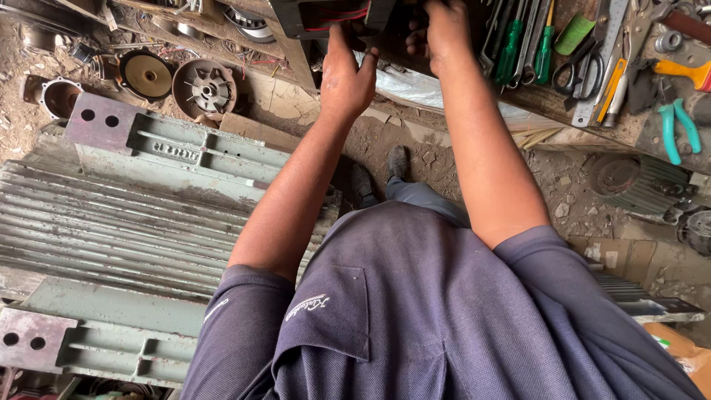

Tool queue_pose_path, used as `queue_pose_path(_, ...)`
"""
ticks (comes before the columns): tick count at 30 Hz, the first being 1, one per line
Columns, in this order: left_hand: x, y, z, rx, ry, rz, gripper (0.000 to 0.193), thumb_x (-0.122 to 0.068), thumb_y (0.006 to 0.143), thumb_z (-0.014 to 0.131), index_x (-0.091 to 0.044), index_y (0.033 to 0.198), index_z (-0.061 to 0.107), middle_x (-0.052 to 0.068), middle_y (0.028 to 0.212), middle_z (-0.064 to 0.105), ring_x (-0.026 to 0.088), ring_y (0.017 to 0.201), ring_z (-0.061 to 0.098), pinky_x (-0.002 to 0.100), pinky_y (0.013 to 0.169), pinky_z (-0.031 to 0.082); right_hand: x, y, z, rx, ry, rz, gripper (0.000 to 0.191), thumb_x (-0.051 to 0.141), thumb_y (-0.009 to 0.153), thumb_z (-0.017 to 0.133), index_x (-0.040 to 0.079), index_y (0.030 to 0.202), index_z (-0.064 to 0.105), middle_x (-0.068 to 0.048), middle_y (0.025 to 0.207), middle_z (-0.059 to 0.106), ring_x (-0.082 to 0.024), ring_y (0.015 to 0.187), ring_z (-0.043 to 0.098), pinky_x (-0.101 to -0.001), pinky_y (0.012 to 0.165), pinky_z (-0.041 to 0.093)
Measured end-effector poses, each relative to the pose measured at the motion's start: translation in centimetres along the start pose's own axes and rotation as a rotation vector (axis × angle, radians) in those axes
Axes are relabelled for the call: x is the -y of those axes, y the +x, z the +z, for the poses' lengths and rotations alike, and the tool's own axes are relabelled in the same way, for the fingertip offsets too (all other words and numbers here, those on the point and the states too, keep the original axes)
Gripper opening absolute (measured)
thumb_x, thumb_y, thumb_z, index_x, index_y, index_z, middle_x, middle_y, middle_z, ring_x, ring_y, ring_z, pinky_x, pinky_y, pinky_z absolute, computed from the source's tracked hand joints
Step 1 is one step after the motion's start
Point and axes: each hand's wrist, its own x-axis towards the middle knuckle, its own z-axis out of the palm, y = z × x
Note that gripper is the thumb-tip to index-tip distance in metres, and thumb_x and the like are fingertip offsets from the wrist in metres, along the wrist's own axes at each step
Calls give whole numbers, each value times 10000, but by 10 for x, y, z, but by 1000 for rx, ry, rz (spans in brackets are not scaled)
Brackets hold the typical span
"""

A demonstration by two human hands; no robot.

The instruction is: The person works on an electric motor at a cluttered workbench, lifting and turning the motor housing, removing the fan cover, and tapping the housing with a hammer. They then use a screwdriver to pry at the motor's end bell and manipulate the exposed copper windings and mounting parts by hand.

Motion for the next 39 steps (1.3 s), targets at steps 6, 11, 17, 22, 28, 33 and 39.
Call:
queue_pose_path(6,0,-2,2,-1,-17,7,434,-138,938,695,-1,1269,451,217,1204,680,422,1142,646,503,969,488,-2,3,-1,22,81,-14,319,312,1048,625,4,1111,678,-110,816,678,-214,609,685,-346,509,544)
queue_pose_path(11,1,-1,3,3,-8,8,445,-133,929,702,-5,1271,447,214,1192,674,415,1139,644,496,960,493,0,2,-2,21,117,-44,286,303,979,618,43,1072,692,-94,789,704,-219,578,687,-353,487,563)
queue_pose_path(17,2,-2,4,1,-11,9,457,-125,929,707,-7,1283,444,219,1215,663,414,1162,641,484,991,491,-2,4,0,29,50,-68,257,285,1028,612,33,987,643,-82,751,664,-199,581,678,-345,484,543)
queue_pose_path(22,2,-2,4,-2,16,42,490,-124,933,722,6,1307,433,249,1264,638,445,1195,609,494,1009,478,-7,5,3,-76,41,-136,257,266,1031,571,28,968,647,-88,721,686,-205,526,680,-337,436,515)
queue_pose_path(28,0,-2,5,16,51,34,537,-141,936,726,16,1344,414,247,1286,625,428,1207,609,491,1019,474,-5,8,3,-66,-1,-96,258,263,1045,537,31,993,638,-84,709,670,-189,507,655,-314,414,499)
queue_pose_path(33,-3,-2,5,38,53,-33,561,-153,920,718,8,1358,407,233,1282,624,403,1211,618,480,1028,482,-3,1,-3,-63,46,-119,215,227,1019,528,60,1105,633,-85,739,703,-185,522,670,-324,425,536)
queue_pose_path(39,-4,-2,4,-16,93,72,569,-148,919,733,21,1349,403,255,1279,606,424,1190,601,488,1014,477,-4,6,3,-61,15,-16,237,202,979,547,27,1117,628,-111,718,672,-204,496,656,-331,422,537)
